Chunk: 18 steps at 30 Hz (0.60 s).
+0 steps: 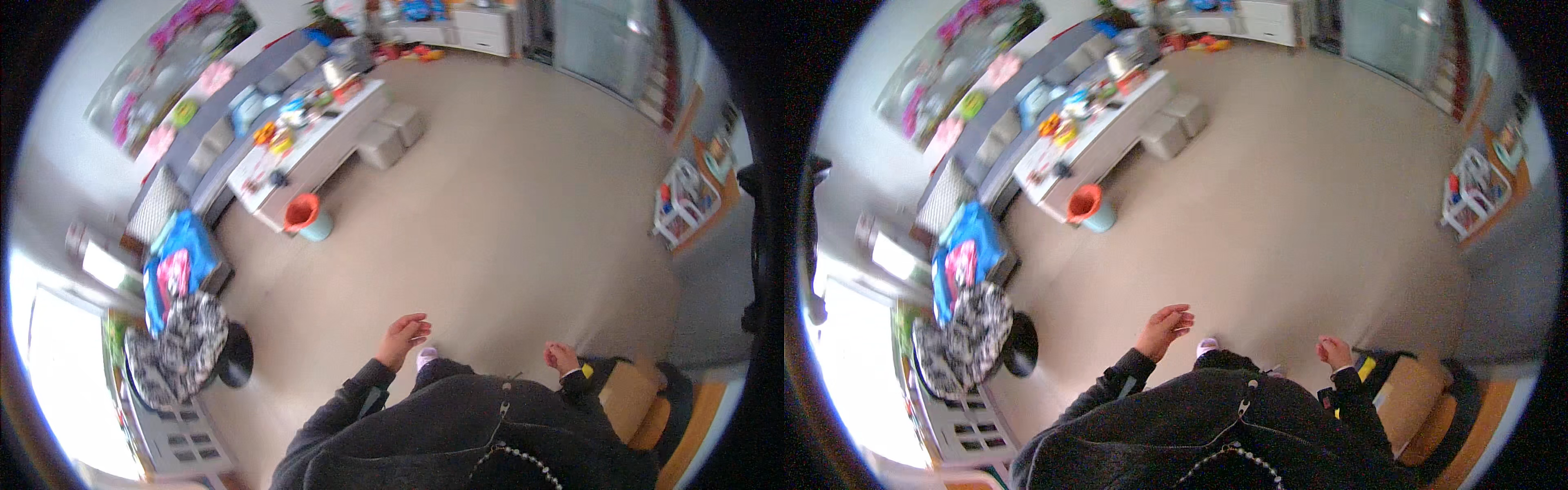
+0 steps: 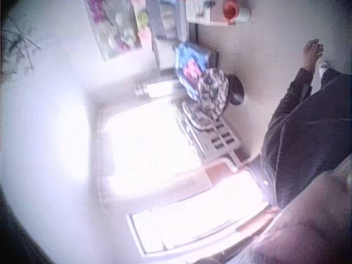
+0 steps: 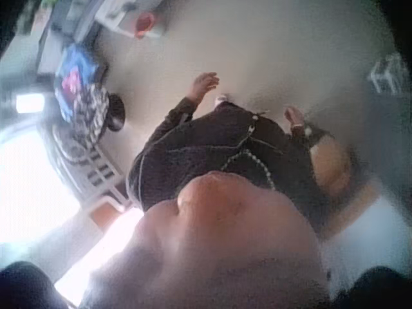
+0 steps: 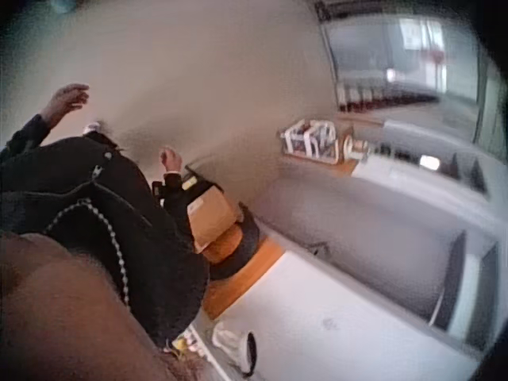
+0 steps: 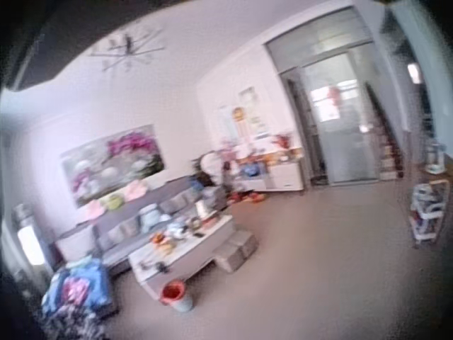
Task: The person wipes a table with a cloth, moves a cardboard box from the sofa to a chair, and rearranges cushions and blankets on the sofa. They also adjust a potted plant on a shelf.
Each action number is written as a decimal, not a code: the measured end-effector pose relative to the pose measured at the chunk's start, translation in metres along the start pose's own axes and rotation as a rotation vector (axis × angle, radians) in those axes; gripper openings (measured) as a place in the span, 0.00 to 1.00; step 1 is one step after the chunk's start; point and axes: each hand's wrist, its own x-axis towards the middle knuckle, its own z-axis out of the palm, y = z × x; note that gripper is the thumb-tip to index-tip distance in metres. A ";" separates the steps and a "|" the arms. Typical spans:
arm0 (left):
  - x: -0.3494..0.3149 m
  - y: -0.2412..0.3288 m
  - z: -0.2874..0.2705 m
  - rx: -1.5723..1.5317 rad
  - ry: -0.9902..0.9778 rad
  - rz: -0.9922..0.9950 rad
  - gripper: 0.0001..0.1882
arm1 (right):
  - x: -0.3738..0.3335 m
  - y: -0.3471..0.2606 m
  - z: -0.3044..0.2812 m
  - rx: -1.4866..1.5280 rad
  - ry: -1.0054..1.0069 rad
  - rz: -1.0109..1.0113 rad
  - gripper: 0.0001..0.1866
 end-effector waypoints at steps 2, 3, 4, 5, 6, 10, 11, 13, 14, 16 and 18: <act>-0.032 -0.005 -0.054 -0.135 0.179 0.074 0.16 | 0.031 -0.029 0.052 -0.259 -0.163 -0.074 0.11; -0.047 -0.003 -0.072 -0.208 0.241 0.108 0.16 | 0.046 -0.051 0.081 -0.392 -0.243 -0.074 0.11; -0.061 0.003 -0.090 -0.270 0.292 0.129 0.16 | 0.052 -0.070 0.108 -0.509 -0.249 -0.004 0.12; -0.076 -0.003 -0.113 -0.288 0.358 0.139 0.15 | 0.052 -0.069 0.142 -0.413 -0.287 -0.017 0.12; -0.075 0.005 -0.130 -0.304 0.397 0.164 0.15 | 0.062 -0.082 0.183 -0.312 -0.240 0.013 0.13; -0.074 0.031 -0.190 -0.301 0.466 0.204 0.13 | 0.058 -0.108 0.300 -0.448 -0.490 -0.064 0.15; -0.062 0.042 -0.197 -0.276 0.465 0.221 0.14 | 0.057 -0.117 0.315 -0.415 -0.497 -0.059 0.15; -0.038 0.066 -0.211 -0.272 0.420 0.248 0.13 | 0.049 -0.129 0.334 -0.354 -0.494 -0.091 0.14; -0.018 0.080 -0.216 -0.246 0.348 0.276 0.13 | 0.047 -0.135 0.336 -0.323 -0.466 -0.112 0.14; 0.026 0.105 -0.206 -0.207 0.279 0.263 0.13 | 0.047 -0.149 0.324 -0.285 -0.358 -0.153 0.14; 0.079 0.128 -0.180 -0.158 0.155 0.280 0.13 | 0.049 -0.163 0.295 -0.274 -0.220 -0.193 0.14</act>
